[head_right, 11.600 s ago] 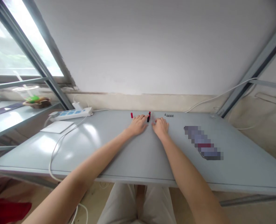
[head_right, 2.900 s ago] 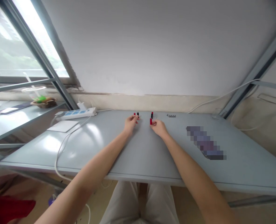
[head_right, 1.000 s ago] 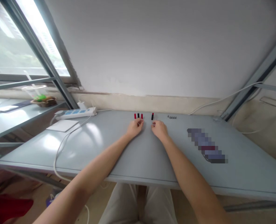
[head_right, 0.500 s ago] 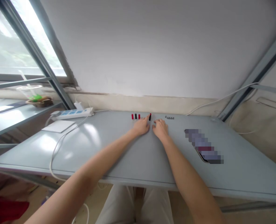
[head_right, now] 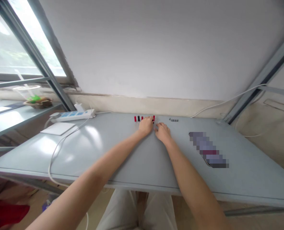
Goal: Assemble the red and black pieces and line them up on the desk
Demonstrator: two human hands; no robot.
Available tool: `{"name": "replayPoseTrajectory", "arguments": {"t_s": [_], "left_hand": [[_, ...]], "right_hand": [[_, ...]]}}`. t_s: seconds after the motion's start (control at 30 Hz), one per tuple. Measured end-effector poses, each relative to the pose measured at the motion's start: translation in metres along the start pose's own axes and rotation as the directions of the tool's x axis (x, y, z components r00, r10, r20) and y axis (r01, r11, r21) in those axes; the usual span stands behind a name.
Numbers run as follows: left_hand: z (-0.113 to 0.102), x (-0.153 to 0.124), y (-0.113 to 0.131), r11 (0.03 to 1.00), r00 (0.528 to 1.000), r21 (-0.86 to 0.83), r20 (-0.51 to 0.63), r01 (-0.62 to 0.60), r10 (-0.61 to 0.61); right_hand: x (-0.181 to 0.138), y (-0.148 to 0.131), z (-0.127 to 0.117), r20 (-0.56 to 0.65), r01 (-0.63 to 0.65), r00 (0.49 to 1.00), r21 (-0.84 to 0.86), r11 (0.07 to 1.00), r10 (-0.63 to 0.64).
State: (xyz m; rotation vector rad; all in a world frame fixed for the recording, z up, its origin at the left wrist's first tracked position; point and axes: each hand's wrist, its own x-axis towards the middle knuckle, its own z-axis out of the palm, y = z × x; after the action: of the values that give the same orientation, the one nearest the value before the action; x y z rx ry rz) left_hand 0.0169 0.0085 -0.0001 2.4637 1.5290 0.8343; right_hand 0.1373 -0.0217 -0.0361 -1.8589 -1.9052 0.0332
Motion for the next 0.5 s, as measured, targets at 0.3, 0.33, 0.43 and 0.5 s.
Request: {"name": "replayPoseTrajectory", "arguments": {"t_s": [0.3, 0.33, 0.43, 0.5], "left_hand": [[-0.022, -0.029, -0.024, 0.854, 0.963, -0.482, -0.066, 0.197, -0.26], [-0.023, -0.034, -0.027, 0.82, 0.958, -0.531, -0.054, 0.213, -0.283], [-0.026, -0.048, -0.032, 0.704, 0.935, -0.66, -0.008, 0.261, -0.354], [-0.028, -0.054, -0.032, 0.611, 0.917, -0.736, 0.034, 0.293, -0.398]], "right_hand": [[0.003, -0.004, 0.005, 0.121, -0.041, 0.991, -0.103, 0.994, 0.053], [0.004, -0.005, 0.004, 0.129, -0.05, 0.99, -0.113, 0.992, 0.064], [0.006, -0.008, 0.003, 0.135, -0.066, 0.987, -0.134, 0.989, 0.084], [0.005, -0.009, 0.003, 0.126, -0.059, 0.989, -0.136, 0.989, 0.076]]}}
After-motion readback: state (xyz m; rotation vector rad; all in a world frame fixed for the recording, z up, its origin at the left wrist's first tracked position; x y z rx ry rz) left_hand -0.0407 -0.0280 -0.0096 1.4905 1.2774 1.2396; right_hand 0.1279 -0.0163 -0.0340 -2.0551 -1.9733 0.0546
